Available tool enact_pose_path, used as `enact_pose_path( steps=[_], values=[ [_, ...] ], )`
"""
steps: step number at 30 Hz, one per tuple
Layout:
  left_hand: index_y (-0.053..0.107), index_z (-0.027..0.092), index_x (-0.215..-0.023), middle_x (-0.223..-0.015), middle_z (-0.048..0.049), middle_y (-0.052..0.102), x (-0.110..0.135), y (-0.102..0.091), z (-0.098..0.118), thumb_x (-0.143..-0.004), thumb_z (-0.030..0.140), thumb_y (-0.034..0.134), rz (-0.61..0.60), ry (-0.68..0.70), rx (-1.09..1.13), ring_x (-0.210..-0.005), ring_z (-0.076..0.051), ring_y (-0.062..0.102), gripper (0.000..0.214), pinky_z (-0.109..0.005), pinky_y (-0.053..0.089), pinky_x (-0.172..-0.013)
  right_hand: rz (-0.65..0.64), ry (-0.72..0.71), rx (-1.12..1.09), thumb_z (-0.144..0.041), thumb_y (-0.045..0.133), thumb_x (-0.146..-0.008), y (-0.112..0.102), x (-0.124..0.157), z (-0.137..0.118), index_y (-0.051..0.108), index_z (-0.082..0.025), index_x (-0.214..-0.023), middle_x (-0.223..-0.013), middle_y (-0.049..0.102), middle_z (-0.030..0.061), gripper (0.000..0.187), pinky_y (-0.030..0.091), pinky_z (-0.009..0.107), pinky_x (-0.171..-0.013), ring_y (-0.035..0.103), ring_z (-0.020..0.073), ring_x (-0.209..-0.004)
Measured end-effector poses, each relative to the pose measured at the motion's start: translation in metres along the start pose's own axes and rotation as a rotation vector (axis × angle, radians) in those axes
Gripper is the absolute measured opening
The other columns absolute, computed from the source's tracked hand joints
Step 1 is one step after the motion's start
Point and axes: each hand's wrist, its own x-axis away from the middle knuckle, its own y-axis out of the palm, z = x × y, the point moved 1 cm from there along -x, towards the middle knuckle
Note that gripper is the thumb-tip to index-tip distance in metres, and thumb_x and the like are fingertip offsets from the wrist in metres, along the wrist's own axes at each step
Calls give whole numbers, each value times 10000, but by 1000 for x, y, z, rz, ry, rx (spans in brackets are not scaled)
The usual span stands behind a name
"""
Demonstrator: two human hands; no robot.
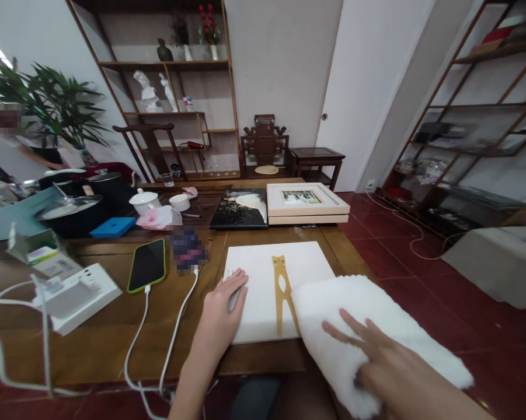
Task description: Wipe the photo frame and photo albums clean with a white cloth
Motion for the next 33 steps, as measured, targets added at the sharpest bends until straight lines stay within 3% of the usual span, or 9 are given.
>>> enact_pose_path(
  steps=[6,10,14,17,21,24,27,30,33],
  values=[
    [684,159,-1010,-1101,-110,674,0,0,0,-836,217,486,-6,-5,-8,-1087,-258,599,270,-475,454,-966,129,53,56,37,397,-584,-37,-38,5,674,-169,-959,-1447,335,59,510,262,500,-1061,189,300,-1355],
    [682,155,-1018,-1108,-108,670,0,0,-1,-840,231,486,-11,-3,-13,-1092,-260,595,275,-471,454,-968,160,45,140,88,355,-616,-71,-95,17,658,-114,-976,-1267,552,153,512,358,460,-976,348,324,-1287],
    [683,143,-1016,-1108,-115,668,0,-1,-1,-842,237,482,-10,3,-11,-1091,-262,595,282,-468,456,-966,187,53,171,95,348,-642,-80,-121,25,651,-104,-980,-1112,636,163,495,378,429,-943,379,310,-1268],
    [684,130,-1013,-1105,-126,668,0,-1,-1,-844,241,476,-9,5,-7,-1085,-267,599,291,-473,459,-959,188,60,179,100,357,-622,-70,-107,19,648,-100,-1005,-1298,523,153,520,348,475,-977,331,330,-1293],
    [686,140,-1014,-1109,-124,666,0,0,-1,-841,236,474,-1,12,-7,-1081,-268,602,289,-478,460,-954,111,24,164,53,423,-610,-41,-55,-1,680,-117,-938,-1446,331,112,450,267,560,-1034,199,373,-1337],
    [688,151,-1008,-1106,-118,668,0,1,-2,-839,233,475,-3,8,-8,-1079,-267,603,284,-478,466,-948,13,-25,134,-15,486,-604,-18,-11,-12,702,-166,-758,-1458,293,61,306,265,611,-1022,188,414,-1325],
    [687,145,-1011,-1103,-120,670,1,1,-3,-838,236,479,-4,8,-8,-1083,-266,600,286,-474,459,-956,19,-92,100,-14,460,-606,-10,16,-16,686,-221,-665,-1448,314,-14,313,322,538,-1028,247,365,-1322],
    [686,135,-1014,-1101,-124,670,1,0,-3,-840,240,478,-4,13,-4,-1086,-268,597,291,-477,454,-962,113,-18,79,25,407,-601,-21,11,-15,691,-217,-800,-1434,361,8,423,339,469,-1033,277,305,-1325],
    [688,137,-1008,-1098,-122,671,0,0,-2,-843,244,476,-5,12,-1,-1087,-267,597,289,-479,456,-959,153,63,61,62,370,-607,-43,-26,-12,660,-164,-962,-1409,408,91,512,356,481,-998,301,313,-1314]
  ],
)
